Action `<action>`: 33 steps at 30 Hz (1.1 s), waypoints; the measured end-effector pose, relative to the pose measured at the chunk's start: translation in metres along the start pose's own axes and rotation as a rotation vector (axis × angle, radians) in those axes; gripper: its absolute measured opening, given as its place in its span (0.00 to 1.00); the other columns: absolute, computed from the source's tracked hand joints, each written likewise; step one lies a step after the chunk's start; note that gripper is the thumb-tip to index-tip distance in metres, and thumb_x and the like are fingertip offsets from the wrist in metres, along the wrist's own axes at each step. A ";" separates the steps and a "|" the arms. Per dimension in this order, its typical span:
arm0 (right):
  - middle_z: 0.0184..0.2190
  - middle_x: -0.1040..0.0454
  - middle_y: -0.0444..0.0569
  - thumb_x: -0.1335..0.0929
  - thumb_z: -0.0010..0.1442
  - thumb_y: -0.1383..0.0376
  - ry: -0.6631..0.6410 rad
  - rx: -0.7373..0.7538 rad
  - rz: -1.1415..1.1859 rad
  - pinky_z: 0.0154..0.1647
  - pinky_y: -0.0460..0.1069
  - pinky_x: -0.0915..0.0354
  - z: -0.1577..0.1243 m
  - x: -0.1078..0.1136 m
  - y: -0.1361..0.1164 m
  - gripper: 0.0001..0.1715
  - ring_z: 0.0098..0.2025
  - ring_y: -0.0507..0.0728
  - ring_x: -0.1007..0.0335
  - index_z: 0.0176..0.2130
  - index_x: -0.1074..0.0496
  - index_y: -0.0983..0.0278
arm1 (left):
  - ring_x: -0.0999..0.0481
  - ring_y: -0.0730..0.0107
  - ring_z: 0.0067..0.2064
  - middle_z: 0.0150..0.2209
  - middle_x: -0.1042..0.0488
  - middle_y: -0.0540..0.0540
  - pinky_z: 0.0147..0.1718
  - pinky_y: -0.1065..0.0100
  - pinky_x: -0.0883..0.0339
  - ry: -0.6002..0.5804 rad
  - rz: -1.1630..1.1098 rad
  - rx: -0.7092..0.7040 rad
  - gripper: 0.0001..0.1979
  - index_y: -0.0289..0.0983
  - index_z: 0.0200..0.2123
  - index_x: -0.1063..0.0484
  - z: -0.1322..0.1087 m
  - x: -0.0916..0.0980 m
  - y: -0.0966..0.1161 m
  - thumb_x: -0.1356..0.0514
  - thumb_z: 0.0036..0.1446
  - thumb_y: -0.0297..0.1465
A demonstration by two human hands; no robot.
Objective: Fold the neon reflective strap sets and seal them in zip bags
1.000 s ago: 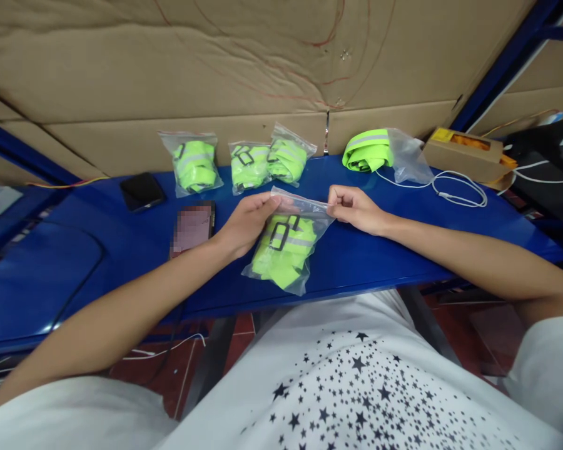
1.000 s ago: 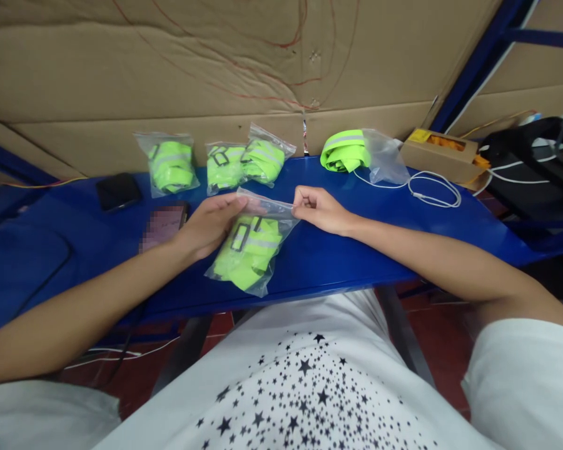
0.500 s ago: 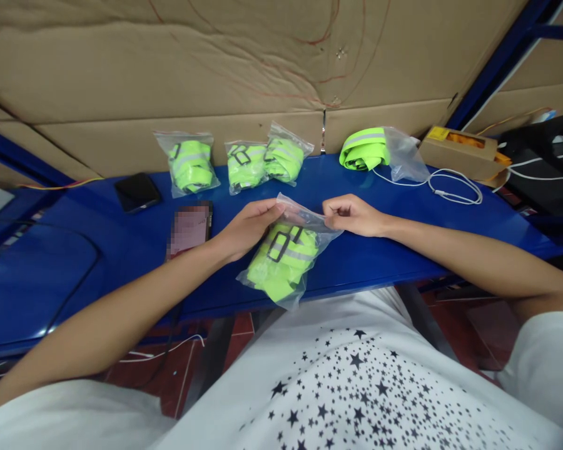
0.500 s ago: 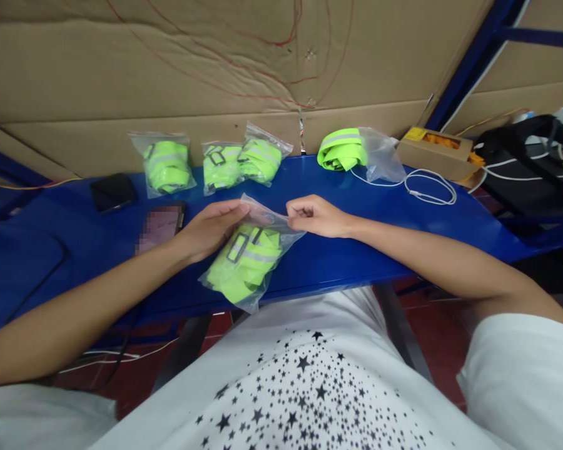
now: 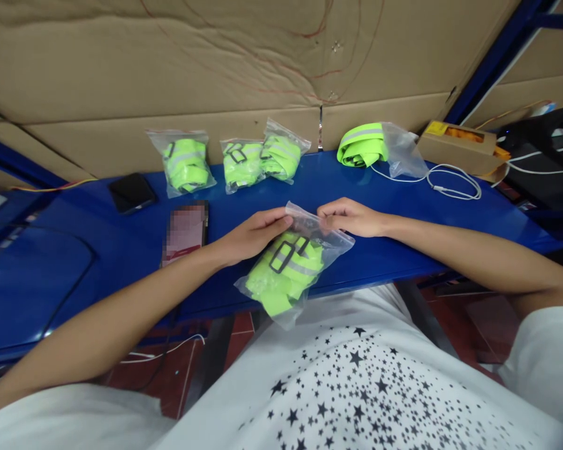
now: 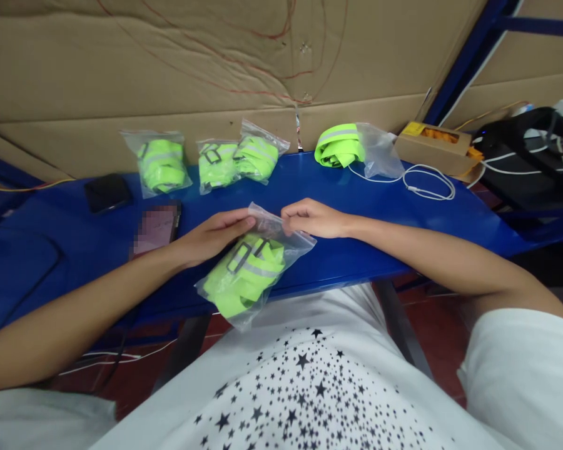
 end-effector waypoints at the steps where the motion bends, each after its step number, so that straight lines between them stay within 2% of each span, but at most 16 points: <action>1: 0.22 0.33 0.39 0.34 0.62 0.63 -0.011 -0.008 0.017 0.26 0.44 0.47 0.000 0.000 -0.001 0.12 0.25 0.47 0.41 0.28 0.30 0.66 | 0.22 0.64 0.45 0.43 0.18 0.47 0.43 0.69 0.30 -0.007 -0.017 -0.007 0.22 0.39 0.49 0.21 0.000 -0.001 0.001 0.38 0.65 0.51; 3: 0.21 0.34 0.38 0.32 0.62 0.63 -0.039 -0.019 0.062 0.26 0.44 0.47 -0.001 0.001 -0.002 0.12 0.24 0.47 0.41 0.28 0.30 0.66 | 0.22 0.64 0.48 0.46 0.18 0.47 0.45 0.70 0.30 -0.005 -0.071 -0.011 0.21 0.40 0.51 0.21 -0.001 -0.003 0.003 0.37 0.65 0.49; 5: 0.20 0.35 0.38 0.30 0.63 0.61 -0.070 -0.025 0.098 0.25 0.43 0.47 -0.002 0.003 -0.003 0.15 0.24 0.47 0.41 0.27 0.32 0.65 | 0.22 0.65 0.48 0.47 0.19 0.47 0.45 0.71 0.30 0.022 -0.153 -0.001 0.21 0.41 0.53 0.22 -0.002 -0.004 0.004 0.36 0.65 0.48; 9: 0.19 0.34 0.38 0.28 0.65 0.52 -0.140 -0.054 0.089 0.25 0.43 0.48 -0.004 0.006 -0.004 0.24 0.23 0.46 0.42 0.28 0.32 0.66 | 0.25 0.72 0.35 0.35 0.22 0.51 0.35 0.73 0.32 0.111 -0.249 0.029 0.17 0.39 0.43 0.24 -0.002 -0.005 0.004 0.34 0.63 0.47; 13: 0.20 0.33 0.38 0.26 0.63 0.51 -0.168 -0.086 0.103 0.24 0.43 0.49 -0.002 0.008 -0.001 0.24 0.23 0.46 0.42 0.29 0.33 0.65 | 0.27 0.73 0.32 0.32 0.24 0.52 0.31 0.73 0.34 0.147 -0.194 0.011 0.18 0.38 0.40 0.28 -0.001 -0.005 0.005 0.34 0.62 0.48; 17: 0.21 0.41 0.35 0.26 0.62 0.54 -0.144 -0.032 0.062 0.24 0.43 0.51 -0.002 0.006 -0.001 0.23 0.24 0.45 0.48 0.28 0.37 0.64 | 0.27 0.71 0.33 0.34 0.24 0.51 0.32 0.72 0.34 0.109 -0.041 -0.010 0.19 0.39 0.41 0.28 -0.001 -0.005 0.006 0.37 0.65 0.49; 22: 0.22 0.46 0.36 0.31 0.68 0.52 -0.142 0.007 -0.055 0.25 0.43 0.52 -0.004 0.001 -0.005 0.25 0.25 0.46 0.50 0.27 0.38 0.64 | 0.25 0.69 0.36 0.37 0.23 0.49 0.35 0.71 0.32 0.089 -0.012 -0.033 0.19 0.38 0.43 0.29 -0.002 -0.006 0.005 0.39 0.66 0.49; 25: 0.23 0.40 0.38 0.32 0.68 0.54 -0.143 0.003 -0.062 0.26 0.44 0.49 -0.005 -0.002 -0.005 0.22 0.26 0.47 0.46 0.28 0.33 0.65 | 0.25 0.69 0.35 0.36 0.23 0.49 0.34 0.71 0.32 0.081 0.011 -0.037 0.19 0.38 0.43 0.29 -0.002 -0.008 0.006 0.39 0.66 0.49; 29: 0.21 0.33 0.41 0.31 0.62 0.61 -0.145 -0.078 0.054 0.26 0.44 0.46 -0.004 -0.003 -0.004 0.15 0.25 0.48 0.41 0.27 0.28 0.67 | 0.25 0.68 0.35 0.36 0.23 0.49 0.34 0.70 0.32 0.040 0.068 -0.061 0.20 0.39 0.44 0.28 -0.003 -0.010 0.008 0.40 0.67 0.50; 33: 0.22 0.31 0.42 0.31 0.62 0.62 -0.150 -0.056 0.039 0.27 0.44 0.44 -0.006 -0.001 -0.006 0.15 0.26 0.48 0.38 0.27 0.27 0.68 | 0.22 0.64 0.40 0.42 0.20 0.46 0.37 0.69 0.31 0.060 0.209 -0.118 0.22 0.38 0.49 0.25 -0.004 -0.008 0.010 0.43 0.68 0.50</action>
Point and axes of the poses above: each hand's wrist, its own z-axis towards the middle knuckle, its own x-axis out of the back of the hand, y = z × x, the point moved 2 cm from there along z, towards the middle knuckle
